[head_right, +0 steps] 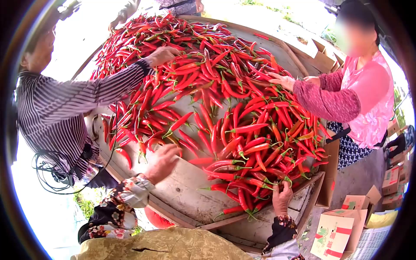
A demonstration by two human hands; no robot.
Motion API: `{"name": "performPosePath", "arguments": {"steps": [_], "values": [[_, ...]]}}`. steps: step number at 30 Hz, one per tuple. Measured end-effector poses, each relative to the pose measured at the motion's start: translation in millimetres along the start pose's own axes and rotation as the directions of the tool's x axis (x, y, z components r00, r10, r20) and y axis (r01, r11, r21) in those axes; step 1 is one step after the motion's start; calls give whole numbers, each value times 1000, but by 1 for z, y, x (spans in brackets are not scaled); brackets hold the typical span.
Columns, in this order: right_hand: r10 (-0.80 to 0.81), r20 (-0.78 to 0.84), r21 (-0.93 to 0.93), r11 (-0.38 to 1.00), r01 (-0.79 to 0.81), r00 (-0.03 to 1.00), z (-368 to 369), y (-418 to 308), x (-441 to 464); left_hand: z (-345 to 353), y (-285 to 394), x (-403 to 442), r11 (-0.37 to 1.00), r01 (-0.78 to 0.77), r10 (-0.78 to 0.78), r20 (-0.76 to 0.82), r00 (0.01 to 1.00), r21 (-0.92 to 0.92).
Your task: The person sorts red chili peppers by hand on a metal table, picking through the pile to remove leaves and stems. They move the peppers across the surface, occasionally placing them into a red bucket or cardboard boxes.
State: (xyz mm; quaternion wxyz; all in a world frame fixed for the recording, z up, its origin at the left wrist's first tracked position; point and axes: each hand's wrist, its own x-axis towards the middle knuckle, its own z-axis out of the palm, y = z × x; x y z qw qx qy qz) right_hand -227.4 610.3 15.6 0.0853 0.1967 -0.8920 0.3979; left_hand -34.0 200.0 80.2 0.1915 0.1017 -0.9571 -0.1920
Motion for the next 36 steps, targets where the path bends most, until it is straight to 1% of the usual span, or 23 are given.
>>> {"name": "performPosePath", "arguments": {"steps": [3,4,5,6,9,10,11,13,15,17,21,22,23,25,26,27,28,29,30,31,32,34,36], "values": [[122,251,87,985,-148,960,-28,-63,8,-24,-28,-6,986,62,-56,-42,998,152],[-16,232,14,1000,13,973,-33,-87,12,-24,-30,-8,982,56,-52,-27,998,179],[-219,161,-21,974,225,962,-30,-105,13,-23,-30,-9,977,49,-48,-11,999,207],[-384,157,-43,918,395,910,-26,-125,17,-19,-27,-8,973,34,-37,12,999,228],[-598,297,-74,763,642,745,0,-171,26,2,-20,2,946,68,-68,-11,998,318],[-585,400,-90,741,665,706,7,-183,28,16,-28,4,931,84,-81,-23,996,354],[-639,404,-12,712,703,655,25,-178,29,25,-29,7,919,107,-93,-54,994,379],[-652,440,2,688,725,617,44,-183,33,40,-30,11,889,120,-89,-90,992,443],[-653,441,-50,667,743,616,66,-169,40,48,-30,9,870,99,-90,-42,995,482],[-626,486,-129,640,758,611,77,-163,46,49,-25,6,872,97,-81,-54,995,481],[-599,434,-160,683,712,673,85,-159,48,59,-32,-5,879,142,-137,-43,990,455],[-591,424,-178,689,703,686,87,-159,47,56,-31,-3,878,69,-12,-123,992,474],[-603,386,-194,687,701,698,91,-159,48,45,-19,3,888,131,-129,-35,991,440],[-596,388,-204,689,696,703,90,-156,51,58,-36,-8,863,119,-93,-79,993,490],[-606,378,-219,676,703,700,89,-155,53,61,-42,-7,824,80,-27,-103,994,560],[-615,369,-234,664,710,697,85,-153,56,53,-55,-4,888,72,-48,-63,997,454],[-619,358,-252,657,711,699,83,-150,59,15,-65,24,967,67,-77,32,996,245],[-623,347,-270,650,711,701,82,-147,61,-37,-86,59,994,107,-109,140,984,23],[-623,334,-290,647,706,708,81,-143,63,-71,-97,79,974,175,-136,252,958,-141],[-622,321,-311,643,700,715,80,-141,66,-97,-99,89,943,237,-146,349,926,-233],[-616,310,-345,637,690,724,78,-139,69,-97,-90,90,943,235,-147,343,928,-234],[-626,253,-340,656,674,737,75,-133,78,-101,-102,99,995,28,26,491,871,-101],[-627,198,-378,660,649,753,68,-129,90,-107,-111,113,979,-203,156,636,755,0]]}}
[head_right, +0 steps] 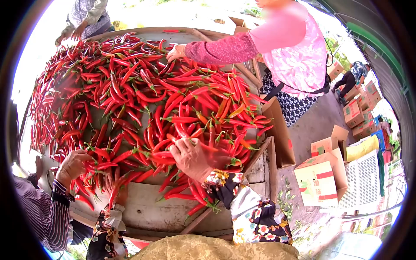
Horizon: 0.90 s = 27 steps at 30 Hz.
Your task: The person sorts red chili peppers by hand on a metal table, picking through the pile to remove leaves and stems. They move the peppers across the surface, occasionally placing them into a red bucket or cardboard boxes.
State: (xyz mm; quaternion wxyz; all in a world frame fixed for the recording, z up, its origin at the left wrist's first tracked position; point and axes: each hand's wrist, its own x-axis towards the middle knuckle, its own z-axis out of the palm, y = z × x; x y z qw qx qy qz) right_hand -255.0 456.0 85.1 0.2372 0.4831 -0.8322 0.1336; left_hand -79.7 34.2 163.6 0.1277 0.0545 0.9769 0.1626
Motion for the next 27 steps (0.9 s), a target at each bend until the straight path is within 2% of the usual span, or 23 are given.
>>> {"name": "performPosePath", "arguments": {"steps": [1,2,3,4,7,8,10,11,12,13,15,16,19,21,22,23,25,27], "values": [[43,33,9,999,-44,999,-2,6,2,-7,0,5,926,-235,279,-117,953,294],[87,65,15,996,-88,994,-3,13,5,-17,-6,11,985,-172,175,-162,971,29],[122,91,23,992,-124,988,-5,18,8,-29,-15,16,965,-103,61,-175,983,-241],[113,114,17,993,-115,987,-10,22,11,-41,-22,24,868,-34,-51,-157,986,-495],[165,172,-25,986,-163,971,-5,33,14,-60,-32,69,983,-131,90,-283,955,-129],[187,178,-70,982,-177,966,-5,36,15,-57,-25,78,959,-64,-11,-261,965,-277],[214,147,-49,977,-209,966,-3,45,18,-54,18,101,832,72,-199,-174,964,-550],[248,153,-22,969,-247,957,-1,50,19,-25,-37,127,913,-80,3,-188,982,-401],[247,79,4,969,-248,966,-8,51,24,9,-94,155,936,-203,161,-163,973,-286],[274,76,27,960,-277,959,-9,56,27,43,-150,183,924,-336,315,-134,940,-180],[327,75,74,940,-332,942,-10,68,33,40,-127,183,976,-177,171,-59,983,-129],[324,-6,82,943,-323,946,-9,78,36,39,-120,184,988,-135,132,-39,991,-79],[450,-4,213,873,-439,893,-1,111,39,39,-112,188,990,-93,92,13,996,106],[485,33,225,848,-479,874,1,133,42,42,-113,192,965,-105,96,50,994,239],[518,63,228,825,-517,853,4,144,42,45,-115,194,945,-126,109,72,991,303],[487,64,168,855,-491,871,6,155,41,49,-116,198,915,-159,131,102,986,370],[463,142,85,875,-477,875,-1,167,48,47,-96,196,851,-283,266,101,959,441],[569,314,-21,804,-594,760,-25,153,73,16,-41,171,815,-357,424,-49,904,457]]}}
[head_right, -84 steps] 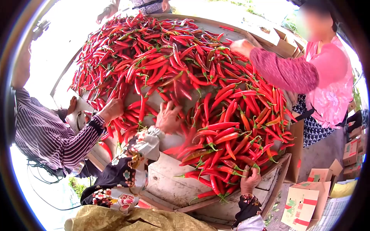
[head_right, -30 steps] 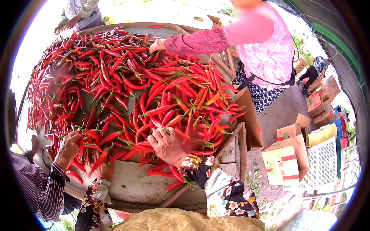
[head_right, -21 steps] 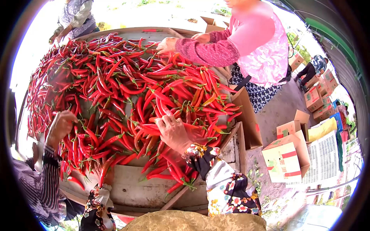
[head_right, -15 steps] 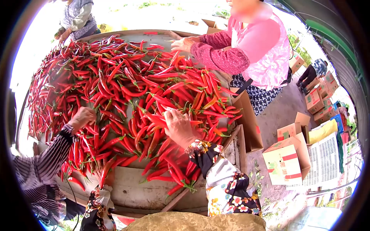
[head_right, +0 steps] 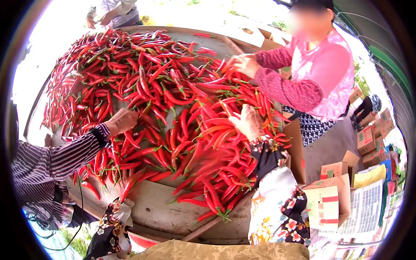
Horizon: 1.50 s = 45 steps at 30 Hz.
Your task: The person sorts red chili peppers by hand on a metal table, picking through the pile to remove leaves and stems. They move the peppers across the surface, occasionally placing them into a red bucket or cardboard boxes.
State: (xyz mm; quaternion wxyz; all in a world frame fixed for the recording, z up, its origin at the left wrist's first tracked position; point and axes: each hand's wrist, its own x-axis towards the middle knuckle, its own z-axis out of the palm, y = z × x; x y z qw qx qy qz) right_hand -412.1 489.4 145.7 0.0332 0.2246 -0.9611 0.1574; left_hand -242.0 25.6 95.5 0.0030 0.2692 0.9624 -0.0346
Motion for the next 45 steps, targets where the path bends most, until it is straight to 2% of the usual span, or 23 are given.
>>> {"name": "performPosePath", "arguments": {"steps": [1,2,4,5,8,10,11,13,15,17,20,21,25,28,29,32,33,34,36,40,42,44,45], "values": [[33,-52,-112,993,-38,998,-5,-14,2,-14,8,-3,993,114,-113,-130,985,-3],[-84,-142,-99,993,70,986,-10,-23,-2,-22,10,-7,974,224,-221,-258,940,-18],[-294,-323,-97,956,278,899,-26,-39,-11,-28,-11,-27,899,399,-408,-14,913,-183],[-153,-195,-314,946,87,969,-37,-70,-11,-30,-9,-36,852,487,-489,38,871,-192],[-465,-386,-336,875,348,797,-10,-93,5,-23,33,-61,790,590,-598,3,802,-165],[-548,-380,-30,813,582,745,31,-118,10,-11,88,-69,775,619,-630,-72,774,-124],[-535,-266,-2,832,554,802,49,-134,7,-4,119,-71,768,633,-641,-111,760,-100],[-559,-88,-64,829,555,825,90,-151,5,9,176,-73,749,660,-658,-170,733,-52],[-408,115,-58,908,416,906,117,-162,2,19,217,-74,722,692,-680,-204,704,-16],[-329,120,-165,924,345,937,139,-174,-3,25,241,-75,695,719,-697,-229,679,17],[-292,260,-226,908,352,920,132,-184,-8,28,251,-71,657,752,-717,-269,643,45],[-275,348,-163,924,347,896,124,-186,-10,31,253,-71,648,760,-719,-287,632,49],[-299,456,-152,902,405,838,108,-189,-29,52,250,-79,578,812,-815,-110,569,-80],[-328,506,-107,894,435,798,99,-187,-39,54,248,-78,657,754,-724,-302,620,-26],[-335,507,-47,909,413,794,100,-184,-41,60,248,-80,608,774,-787,-262,559,-174],[-392,503,101,912,398,770,92,-170,-50,49,249,-79,644,764,-752,-218,623,-39],[-495,431,224,869,442,755,80,-159,-54,44,251,-76,625,773,-772,-230,592,-110],[-590,353,346,803,484,726,71,-146,-58,52,251,-78,629,774,-760,-268,592,-75],[-694,205,447,693,565,690,59,-124,-65,53,253,-76,615,787,-767,-266,584,-45],[-594,302,607,723,330,745,28,-96,-74,59,247,-81,630,774,-771,-177,612,-67],[-587,229,575,725,379,776,18,-84,-79,57,247,-80,635,769,-766,-181,616,-71],[-533,223,590,740,323,816,8,-69,-84,48,246,-79,633,774,-770,-126,625,-28],[-543,225,502,776,382,809,2,-59,-85,49,246,-80,636,771,-767,-130,628,-30]]}}
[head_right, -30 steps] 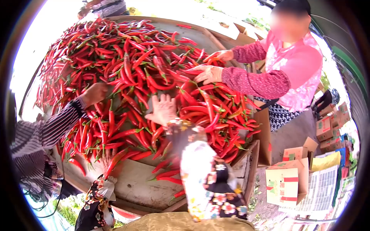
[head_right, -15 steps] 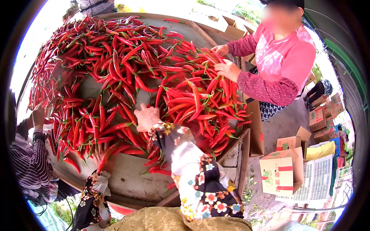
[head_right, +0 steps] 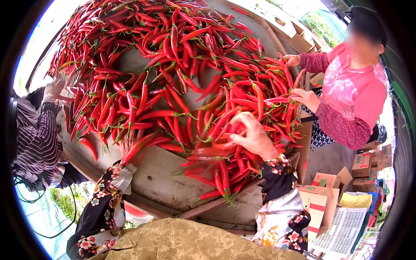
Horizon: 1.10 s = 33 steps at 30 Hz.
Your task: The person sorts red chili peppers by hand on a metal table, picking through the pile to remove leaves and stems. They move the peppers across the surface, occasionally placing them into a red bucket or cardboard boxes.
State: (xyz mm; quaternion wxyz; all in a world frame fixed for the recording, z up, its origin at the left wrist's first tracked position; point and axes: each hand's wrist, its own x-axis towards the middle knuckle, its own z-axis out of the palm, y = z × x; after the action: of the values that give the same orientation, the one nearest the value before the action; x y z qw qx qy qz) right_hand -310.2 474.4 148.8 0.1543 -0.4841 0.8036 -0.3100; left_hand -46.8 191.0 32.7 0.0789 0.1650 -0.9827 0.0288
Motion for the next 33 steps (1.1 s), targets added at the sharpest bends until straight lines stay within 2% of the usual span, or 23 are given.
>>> {"name": "performPosePath", "arguments": {"steps": [1,3,5,6,7,9,10,12,15,17,20,22,24,25,27,28,30,31,33], "values": [[-9,9,-112,994,10,1000,-7,6,-8,0,0,0,1000,0,0,-4,1000,-7],[-12,-117,-214,977,-13,993,-14,9,-22,2,-1,2,1000,-2,2,-8,1000,-19],[20,-185,-207,977,-58,983,-21,1,-32,3,-2,3,1000,1,-1,-13,1000,-25],[1,-231,-285,956,-68,973,-21,-6,-33,2,-1,3,1000,0,0,-21,1000,-29],[-22,-277,-361,929,-83,961,-19,-12,-34,2,-3,4,1000,-2,1,-23,1000,-31],[-69,-277,-602,789,-118,958,-7,-27,-33,2,-4,6,999,1,-2,-24,1000,-39],[-152,-263,-651,757,-59,953,3,-32,-30,3,-5,5,999,1,-2,-15,1000,-39],[-246,-191,-607,791,83,950,33,-57,-26,4,-5,2,998,12,-13,-17,1000,-57],[-298,32,-493,826,274,954,94,-69,-29,9,-4,-1,998,20,-20,-9,1000,-55],[-310,44,-561,779,280,950,132,-56,-33,11,-4,0,1000,21,-22,-74,997,-6],[-335,66,-712,644,279,940,138,-47,-36,15,-5,0,999,45,-45,-63,997,-7],[-256,62,-506,825,251,965,124,-51,-42,14,-3,0,999,42,-44,-62,997,-21],[-227,16,-327,919,220,974,108,-52,-46,11,-3,-1,1000,23,-25,-101,995,-20],[-256,-71,-306,925,223,964,99,-54,-43,10,-2,-1,998,44,-48,-57,997,-55],[-229,-183,-415,900,136,956,85,-42,-37,11,-2,0,989,88,-84,36,996,-120],[-287,-279,-445,884,142,916,78,-38,-27,11,-1,-1,993,68,-70,-17,997,-94],[-194,-223,-483,873,64,955,68,-32,-14,11,-1,-1,999,32,-36,-126,991,-34],[-148,-188,-515,857,31,971,66,-29,-9,11,-1,-2,998,40,-44,-75,996,-50],[-65,-10,-575,817,47,998,64,-20,-1,13,-3,-2,995,59,-57,27,998,-81]]}}
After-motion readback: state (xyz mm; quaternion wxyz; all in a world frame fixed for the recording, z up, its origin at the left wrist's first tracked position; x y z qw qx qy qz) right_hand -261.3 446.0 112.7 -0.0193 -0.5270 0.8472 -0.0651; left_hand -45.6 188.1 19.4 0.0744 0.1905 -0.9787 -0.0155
